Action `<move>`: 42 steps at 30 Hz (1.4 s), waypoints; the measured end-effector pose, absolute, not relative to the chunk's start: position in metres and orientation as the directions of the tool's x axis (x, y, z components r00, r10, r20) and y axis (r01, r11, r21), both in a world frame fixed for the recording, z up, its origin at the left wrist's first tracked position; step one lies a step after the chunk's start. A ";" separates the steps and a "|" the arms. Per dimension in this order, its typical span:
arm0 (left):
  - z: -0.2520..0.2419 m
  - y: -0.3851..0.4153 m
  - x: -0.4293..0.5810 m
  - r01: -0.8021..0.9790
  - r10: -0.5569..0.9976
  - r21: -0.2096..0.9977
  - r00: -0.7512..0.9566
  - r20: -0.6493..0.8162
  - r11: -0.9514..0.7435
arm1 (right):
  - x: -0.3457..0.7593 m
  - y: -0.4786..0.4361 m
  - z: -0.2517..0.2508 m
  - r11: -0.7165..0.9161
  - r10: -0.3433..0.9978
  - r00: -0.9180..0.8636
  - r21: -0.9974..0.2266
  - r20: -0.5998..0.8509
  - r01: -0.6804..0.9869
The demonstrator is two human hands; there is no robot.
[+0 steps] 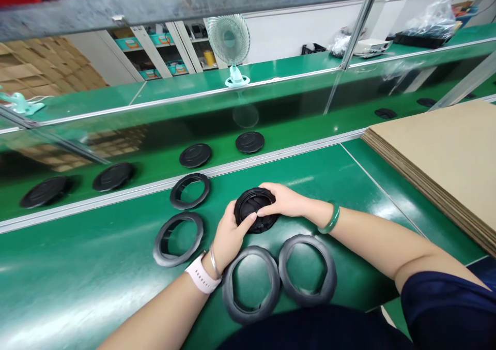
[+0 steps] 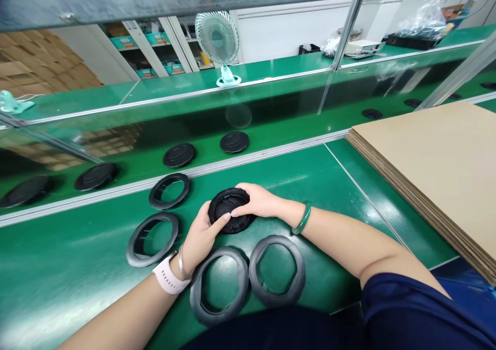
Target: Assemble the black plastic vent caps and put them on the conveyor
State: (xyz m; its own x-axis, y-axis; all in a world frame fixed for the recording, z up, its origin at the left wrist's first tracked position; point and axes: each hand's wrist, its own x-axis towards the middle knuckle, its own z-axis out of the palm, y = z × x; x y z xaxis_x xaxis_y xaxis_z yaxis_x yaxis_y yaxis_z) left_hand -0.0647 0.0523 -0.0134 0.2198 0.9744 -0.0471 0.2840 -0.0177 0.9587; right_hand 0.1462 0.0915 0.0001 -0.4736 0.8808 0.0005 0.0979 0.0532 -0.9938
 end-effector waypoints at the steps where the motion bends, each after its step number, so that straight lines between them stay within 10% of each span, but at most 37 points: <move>1: -0.013 0.052 -0.065 0.274 0.973 0.962 0.224 -0.049 -0.014 | 0.146 0.091 0.000 0.068 0.884 -0.467 -0.992 0.009 0.110; 13: -0.010 0.053 -0.062 0.207 0.971 0.978 0.229 -0.067 0.019 | 0.141 0.085 0.006 0.213 0.921 -0.381 -0.930 0.088 0.300; 23: -0.004 0.044 -0.060 0.125 0.955 0.991 0.287 -0.072 0.037 | 0.156 0.112 -0.013 -0.126 0.964 -0.259 -0.959 -0.059 -0.252; 28: 0.009 0.055 -0.075 0.495 0.965 0.829 0.117 0.234 -0.261 | 0.171 0.131 -0.011 -0.174 0.984 -0.063 -0.823 -0.167 -0.541; 34: 0.001 0.077 -0.094 0.839 0.981 0.530 0.025 0.191 -0.125 | 0.175 0.137 -0.016 -0.201 0.975 -0.052 -0.767 -0.214 -0.609; 42: 0.007 0.045 -0.069 0.679 0.868 0.565 0.474 0.151 -0.469 | 0.176 0.144 -0.025 -0.220 0.970 -0.081 -0.698 -0.227 -0.682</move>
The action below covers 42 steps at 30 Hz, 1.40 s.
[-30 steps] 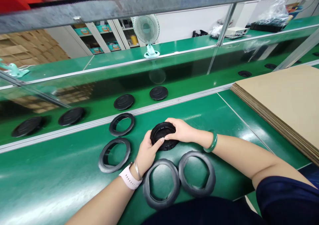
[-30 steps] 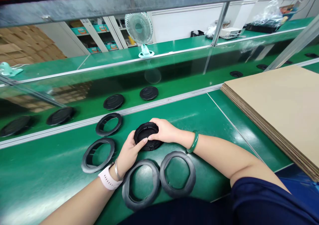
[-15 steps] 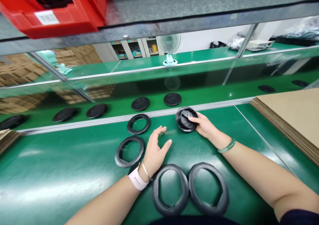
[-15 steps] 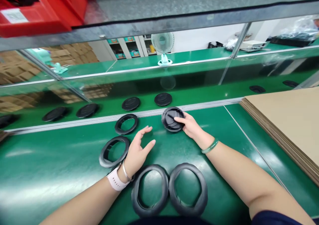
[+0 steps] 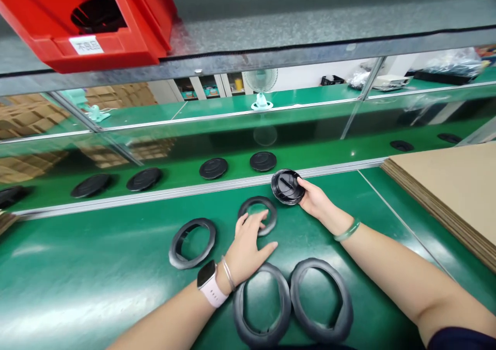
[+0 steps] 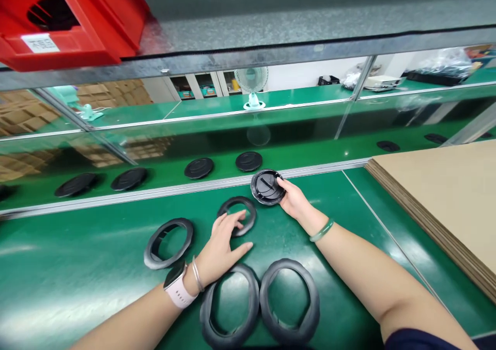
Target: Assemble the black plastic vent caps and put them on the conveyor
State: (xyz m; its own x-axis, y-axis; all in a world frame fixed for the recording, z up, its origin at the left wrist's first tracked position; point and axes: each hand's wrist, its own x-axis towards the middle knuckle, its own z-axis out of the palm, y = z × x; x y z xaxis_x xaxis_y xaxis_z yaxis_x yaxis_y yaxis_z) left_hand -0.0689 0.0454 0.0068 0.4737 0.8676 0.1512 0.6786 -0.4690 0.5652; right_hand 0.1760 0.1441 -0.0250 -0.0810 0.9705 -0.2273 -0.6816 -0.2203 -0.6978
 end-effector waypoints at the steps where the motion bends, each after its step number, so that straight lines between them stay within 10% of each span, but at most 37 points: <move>1: 0.009 0.043 -0.068 0.648 0.848 0.589 0.513 0.130 -0.483 | 0.176 0.145 -0.025 -0.225 0.968 -0.082 -0.686 -0.235 -0.692; 11: 0.017 0.042 -0.068 0.690 0.816 0.462 0.557 0.153 -0.557 | 0.176 0.151 -0.032 -0.072 0.997 -0.023 -0.844 -0.071 -0.532; 15: 0.009 0.044 -0.073 0.529 0.811 0.659 0.540 0.224 -0.534 | 0.202 0.160 -0.023 0.209 0.959 0.262 -0.895 0.108 -0.393; 21: -0.002 0.051 -0.074 0.054 0.813 0.994 0.580 0.042 -0.090 | 0.272 0.177 0.001 0.435 0.568 0.455 -0.719 0.686 0.541; 25: -0.004 0.054 -0.069 0.085 0.799 0.994 0.602 -0.003 -0.061 | 0.296 0.198 -0.010 0.110 0.829 0.153 -0.425 0.538 0.899; 29: -0.004 0.056 -0.069 0.098 0.808 0.993 0.589 -0.007 -0.063 | 0.298 0.212 -0.034 -0.030 0.957 0.132 -0.362 0.260 0.932; 36: -0.005 0.062 -0.073 -0.044 0.815 0.994 0.576 -0.060 0.105 | 0.298 0.203 -0.031 -0.024 0.916 0.183 -0.408 0.356 0.913; 42: -0.008 0.062 -0.070 -0.128 0.827 0.971 0.553 -0.101 0.204 | 0.230 0.156 0.027 0.551 0.683 -0.064 -0.455 0.728 0.699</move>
State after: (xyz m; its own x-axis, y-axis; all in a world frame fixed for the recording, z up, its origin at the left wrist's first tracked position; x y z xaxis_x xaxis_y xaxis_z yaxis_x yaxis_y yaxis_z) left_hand -0.0696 0.0617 -0.0082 0.5525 0.8274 -0.1009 -0.1277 0.2036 0.9707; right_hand 0.2296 0.1563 0.0266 -0.0641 0.6826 0.7280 0.6995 0.5510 -0.4551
